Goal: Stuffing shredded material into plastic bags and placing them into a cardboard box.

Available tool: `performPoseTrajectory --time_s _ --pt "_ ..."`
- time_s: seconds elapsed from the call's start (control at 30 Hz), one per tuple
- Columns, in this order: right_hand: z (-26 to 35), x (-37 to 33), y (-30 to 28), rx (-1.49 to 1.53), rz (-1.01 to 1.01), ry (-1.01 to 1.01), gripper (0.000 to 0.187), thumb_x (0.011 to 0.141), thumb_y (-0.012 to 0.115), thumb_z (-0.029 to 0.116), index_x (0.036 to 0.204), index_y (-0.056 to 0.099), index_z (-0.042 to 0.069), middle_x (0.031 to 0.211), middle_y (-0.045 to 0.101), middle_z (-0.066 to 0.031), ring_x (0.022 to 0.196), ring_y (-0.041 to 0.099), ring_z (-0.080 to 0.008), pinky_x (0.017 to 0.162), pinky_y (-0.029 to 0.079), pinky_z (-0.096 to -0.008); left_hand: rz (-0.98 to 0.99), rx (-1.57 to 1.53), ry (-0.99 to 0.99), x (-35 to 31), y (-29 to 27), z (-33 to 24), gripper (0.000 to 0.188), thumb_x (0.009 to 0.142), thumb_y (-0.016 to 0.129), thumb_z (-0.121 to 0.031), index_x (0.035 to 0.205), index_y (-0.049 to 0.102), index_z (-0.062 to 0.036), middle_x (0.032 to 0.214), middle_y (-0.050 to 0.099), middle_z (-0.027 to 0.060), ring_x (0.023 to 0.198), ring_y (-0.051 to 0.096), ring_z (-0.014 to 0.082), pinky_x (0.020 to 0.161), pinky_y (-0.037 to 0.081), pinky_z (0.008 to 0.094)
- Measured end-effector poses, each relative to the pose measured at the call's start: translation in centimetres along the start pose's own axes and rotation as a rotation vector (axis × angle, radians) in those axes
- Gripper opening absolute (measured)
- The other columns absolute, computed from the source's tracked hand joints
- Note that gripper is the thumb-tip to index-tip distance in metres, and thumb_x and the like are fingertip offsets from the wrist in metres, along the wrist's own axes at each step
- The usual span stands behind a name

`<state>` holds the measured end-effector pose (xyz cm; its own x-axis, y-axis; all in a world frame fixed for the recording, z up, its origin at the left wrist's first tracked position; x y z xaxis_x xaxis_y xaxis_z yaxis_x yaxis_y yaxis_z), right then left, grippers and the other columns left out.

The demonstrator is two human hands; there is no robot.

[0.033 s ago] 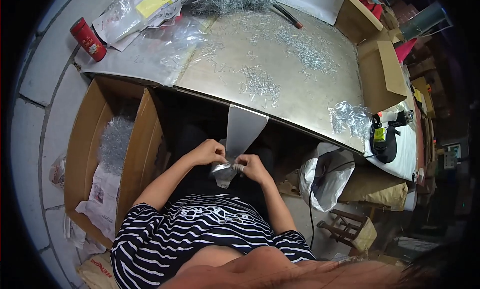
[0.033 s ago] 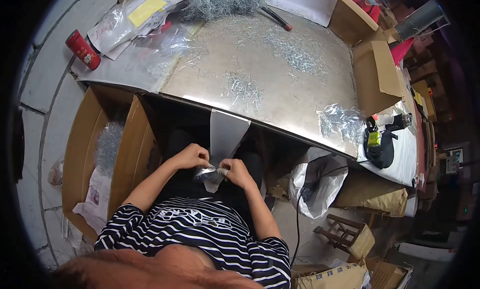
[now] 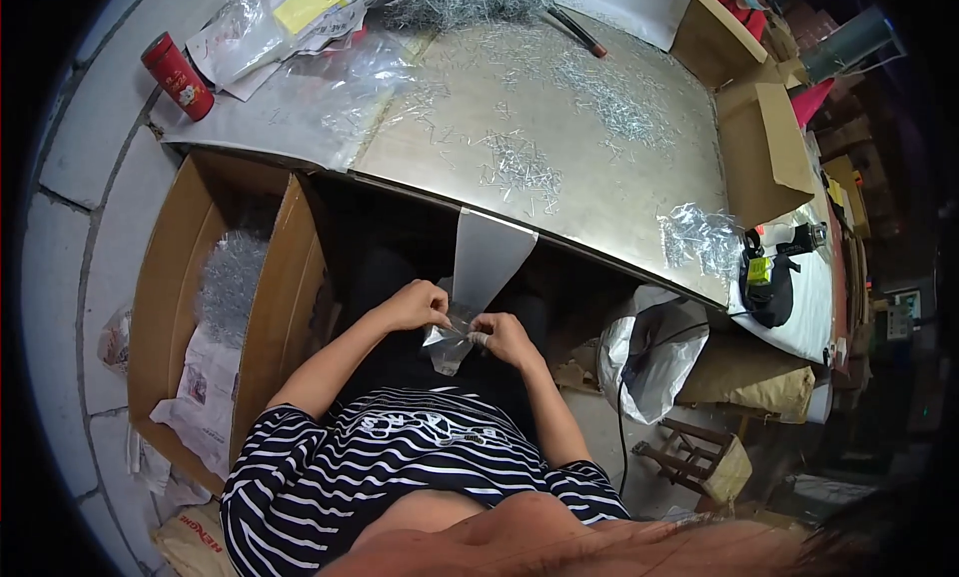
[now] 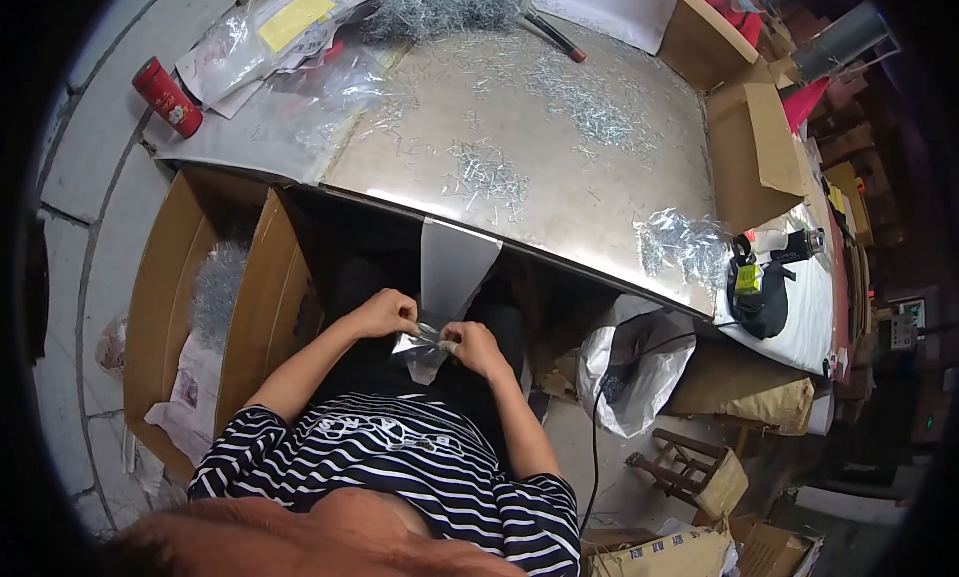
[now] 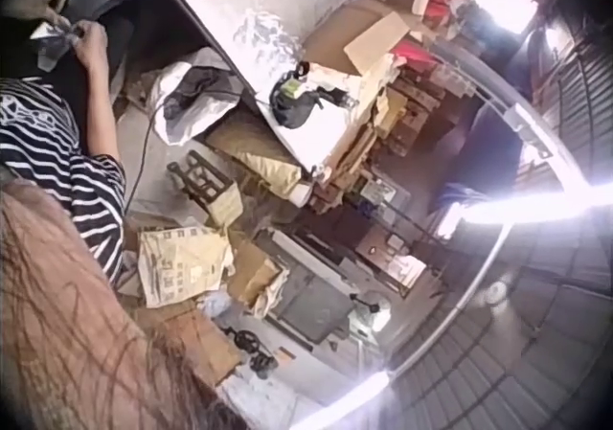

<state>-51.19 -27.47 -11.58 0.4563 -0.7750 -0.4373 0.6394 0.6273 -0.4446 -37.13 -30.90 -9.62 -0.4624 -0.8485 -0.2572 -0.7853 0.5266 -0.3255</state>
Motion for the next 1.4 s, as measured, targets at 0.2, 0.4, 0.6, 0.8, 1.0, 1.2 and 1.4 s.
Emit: performPoseTrajectory --time_s 0.2,0.4,0.6,0.8,1.0,1.2,1.4 --pt "3.4 -1.4 -12.2 0.171 -0.598 -0.217 0.009 0.085 0.066 0.004 0.092 0.07 -0.001 0.078 0.067 -0.0061 0.068 0.062 -0.0107 0.062 0.05 -0.0272 -0.244 0.01 -0.074 0.6 -1.8 -0.4 0.033 0.074 0.079 -0.016 0.092 0.059 0.0025 0.079 0.068 0.0163 0.073 0.067 0.0248 0.068 0.051 0.0348" --pt "12.5 2.8 -23.8 -0.19 -0.762 -0.427 0.041 0.097 0.055 0.02 0.137 0.053 0.012 0.143 0.047 -0.0164 0.126 0.05 -0.0269 0.105 0.04 -0.0347 -0.374 -0.411 0.083 2.3 -3.2 -1.0 0.027 0.079 0.075 -0.002 0.098 0.058 0.003 0.081 0.067 0.0064 0.075 0.063 0.0091 0.067 0.05 0.0239" --pt "14.8 7.4 -14.2 -0.673 -0.709 -0.353 0.056 0.085 0.055 0.005 0.14 0.045 0.005 0.15 0.03 -0.0269 0.138 0.028 -0.0453 0.115 0.025 -0.047 -0.144 -1.096 -0.109 2.9 4.1 4.1 0.055 0.094 0.055 -0.053 0.111 0.063 -0.0018 0.094 0.068 0.0044 0.08 0.064 0.0115 0.07 0.049 0.0225" --pt "14.8 -1.0 -10.9 -0.363 -0.735 -0.302 0.062 0.079 0.045 -0.012 0.14 0.04 -0.001 0.152 0.027 -0.0254 0.143 0.024 -0.0406 0.116 0.024 -0.0433 0.214 -1.509 -0.232 2.7 6.1 7.9 0.091 0.088 0.029 -0.077 0.097 0.066 0.0061 0.089 0.07 0.0149 0.08 0.069 0.0226 0.073 0.057 0.0349" --pt "13.6 -4.9 -10.6 -0.176 -0.708 -0.389 0.052 0.079 0.046 -0.015 0.129 0.053 -0.001 0.141 0.049 -0.0185 0.132 0.045 -0.0349 0.108 0.037 -0.0369 0.273 -1.343 -0.327 3.0 7.2 10.3 0.092 0.09 0.027 -0.075 0.105 0.065 0.0077 0.099 0.069 0.0208 0.092 0.068 0.0263 0.085 0.056 0.0356" --pt "11.3 -7.1 -9.8 -0.042 -0.692 -0.311 0.047 0.076 0.047 -0.016 0.119 0.06 -0.001 0.125 0.06 -0.0184 0.116 0.058 -0.0343 0.1 0.044 -0.035 0.397 -1.469 -0.102 1.1 8.5 1.9 0.099 0.087 0.022 -0.077 0.145 0.035 0.0019 0.139 0.049 0.0231 0.131 0.047 0.031 0.109 0.038 0.0438" --pt "10.1 -5.6 -6.9 -0.014 -0.557 -0.376 0.05 0.078 0.047 -0.016 0.124 0.056 0.0 0.127 0.058 -0.0188 0.118 0.056 -0.0352 0.098 0.045 -0.035 0.31 -1.16 0.08 0.2 6.8 1.4 0.063 0.088 0.068 -0.035 0.135 0.047 0.0013 0.129 0.058 0.0195 0.116 0.06 0.027 0.095 0.051 0.0397"
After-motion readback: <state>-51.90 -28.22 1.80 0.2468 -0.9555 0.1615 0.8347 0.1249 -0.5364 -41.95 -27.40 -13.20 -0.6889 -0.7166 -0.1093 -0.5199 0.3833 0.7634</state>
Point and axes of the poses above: each hand's wrist, its own x-axis towards the middle knuckle, its own y-axis out of the palm, z = x × y, the point moved 10 cm from there along x, towards the middle knuckle
